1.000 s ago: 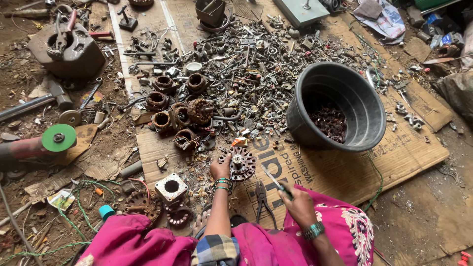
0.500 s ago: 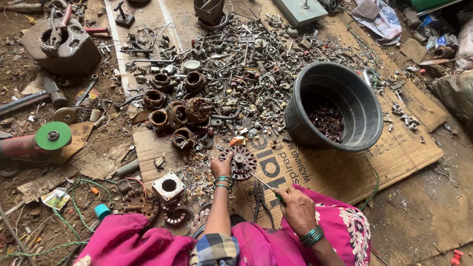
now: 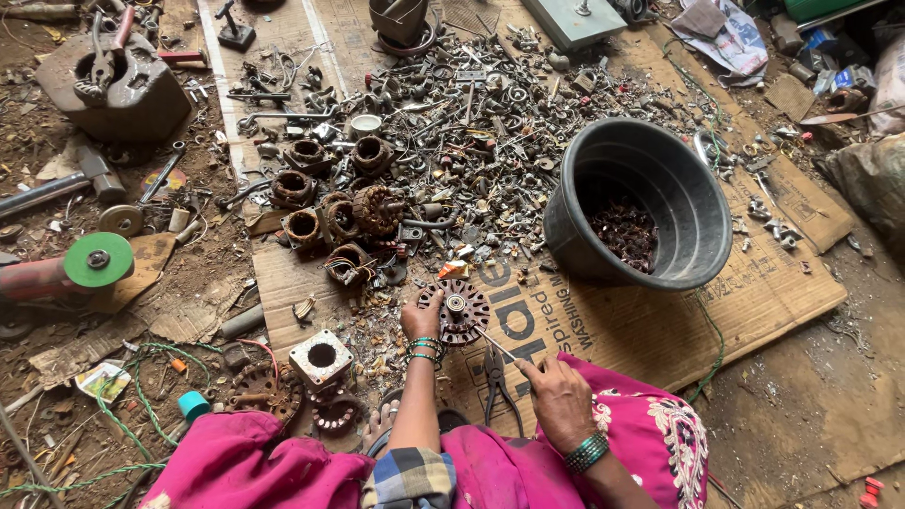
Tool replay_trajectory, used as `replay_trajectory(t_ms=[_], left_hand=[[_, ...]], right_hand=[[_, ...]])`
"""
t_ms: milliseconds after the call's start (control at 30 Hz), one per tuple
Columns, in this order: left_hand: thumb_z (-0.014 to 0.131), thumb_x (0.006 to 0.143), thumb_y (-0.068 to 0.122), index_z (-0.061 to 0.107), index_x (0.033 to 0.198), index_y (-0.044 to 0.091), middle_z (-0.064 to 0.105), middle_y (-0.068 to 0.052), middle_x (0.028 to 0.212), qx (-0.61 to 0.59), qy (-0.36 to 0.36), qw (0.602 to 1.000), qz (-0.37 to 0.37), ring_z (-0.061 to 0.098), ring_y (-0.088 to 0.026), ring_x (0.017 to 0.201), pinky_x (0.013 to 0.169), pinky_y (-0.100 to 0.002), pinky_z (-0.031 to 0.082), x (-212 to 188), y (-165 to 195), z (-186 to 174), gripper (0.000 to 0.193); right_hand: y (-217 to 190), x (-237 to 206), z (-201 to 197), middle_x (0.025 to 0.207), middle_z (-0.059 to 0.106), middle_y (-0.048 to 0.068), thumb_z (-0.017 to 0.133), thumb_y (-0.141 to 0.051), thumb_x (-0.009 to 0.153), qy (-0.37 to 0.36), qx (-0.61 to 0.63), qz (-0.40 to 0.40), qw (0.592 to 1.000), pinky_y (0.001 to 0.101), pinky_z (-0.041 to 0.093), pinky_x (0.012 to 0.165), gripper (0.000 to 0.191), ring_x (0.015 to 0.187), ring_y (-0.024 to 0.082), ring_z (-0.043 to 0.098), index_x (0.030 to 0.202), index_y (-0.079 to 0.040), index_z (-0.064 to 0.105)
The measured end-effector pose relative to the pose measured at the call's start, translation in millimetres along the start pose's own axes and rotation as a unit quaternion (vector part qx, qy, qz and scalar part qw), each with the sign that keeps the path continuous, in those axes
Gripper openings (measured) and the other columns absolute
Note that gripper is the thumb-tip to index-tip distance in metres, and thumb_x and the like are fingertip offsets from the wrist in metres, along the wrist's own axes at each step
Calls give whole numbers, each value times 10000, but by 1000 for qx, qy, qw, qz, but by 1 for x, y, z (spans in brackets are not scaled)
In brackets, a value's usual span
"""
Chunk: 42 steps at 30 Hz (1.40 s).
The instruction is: The person sits on a cardboard sheet and uses pliers to pull copper windings from a motor rotor. They repeatedly grip and pull the wires, placing the extracted copper into a nearby bucket.
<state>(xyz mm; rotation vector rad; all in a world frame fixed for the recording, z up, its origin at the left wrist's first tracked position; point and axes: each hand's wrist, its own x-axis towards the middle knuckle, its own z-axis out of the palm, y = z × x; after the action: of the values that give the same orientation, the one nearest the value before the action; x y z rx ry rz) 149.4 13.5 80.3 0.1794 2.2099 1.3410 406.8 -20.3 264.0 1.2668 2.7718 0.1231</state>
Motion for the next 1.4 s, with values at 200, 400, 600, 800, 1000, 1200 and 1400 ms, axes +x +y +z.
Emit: replay_trajectory(t_ms=[200,400,600,800,1000,1200,1400], left_hand=[[900,708,519,714,1243,74,744,-196,1176,32,-34,999,-8,751,-309,1030,912,-402,583,13,2,-2,721],[870,756,425,763,1137,91,737,-182,1215,35,-55,997,42,709,-303,1061,936,-407,557,23,2,-3,518],[757,850,429,790,1130,157,760,-134,1206,0,30,999,-16,741,-287,1024,896,-407,577,16,-6,-1,391],[792,828,507,789,1170,111,766,-241,1051,33,11,999,-23,741,-347,964,882,-419,569,29,-20,-15,523],[793,809,487,772,1145,50,761,-226,1039,-43,10,998,36,751,-311,953,871,-389,548,38,-26,-15,551],[773,828,425,759,1163,53,736,-197,1186,-28,-2,999,23,721,-319,1088,963,-393,530,28,-19,-18,501],[740,899,348,760,1155,38,705,-207,1270,-2,45,995,86,678,-370,1176,1018,-413,511,5,-3,-9,402]], right_hand=[[-6,3,32,905,582,110,606,-77,903,-41,79,8,996,268,553,514,522,654,167,599,1412,-153,522],[-18,10,42,698,621,56,513,-237,1048,-208,124,57,969,357,537,530,381,581,185,597,1360,-24,465],[-29,13,30,685,694,88,542,-345,1016,-151,162,99,970,405,552,580,367,592,223,681,1250,-62,560],[-45,13,27,723,715,93,575,-352,991,-98,179,87,975,405,546,572,408,598,223,679,1304,-89,575],[-40,13,44,783,738,94,593,-334,976,-62,281,85,954,371,578,557,403,592,199,698,1288,-80,613],[-36,-5,82,830,761,114,604,-335,972,-31,277,86,956,395,578,563,420,613,256,702,1312,-87,608],[-2,-12,107,833,750,95,650,-359,1027,12,309,36,950,334,541,584,368,668,168,683,1265,-79,645]])
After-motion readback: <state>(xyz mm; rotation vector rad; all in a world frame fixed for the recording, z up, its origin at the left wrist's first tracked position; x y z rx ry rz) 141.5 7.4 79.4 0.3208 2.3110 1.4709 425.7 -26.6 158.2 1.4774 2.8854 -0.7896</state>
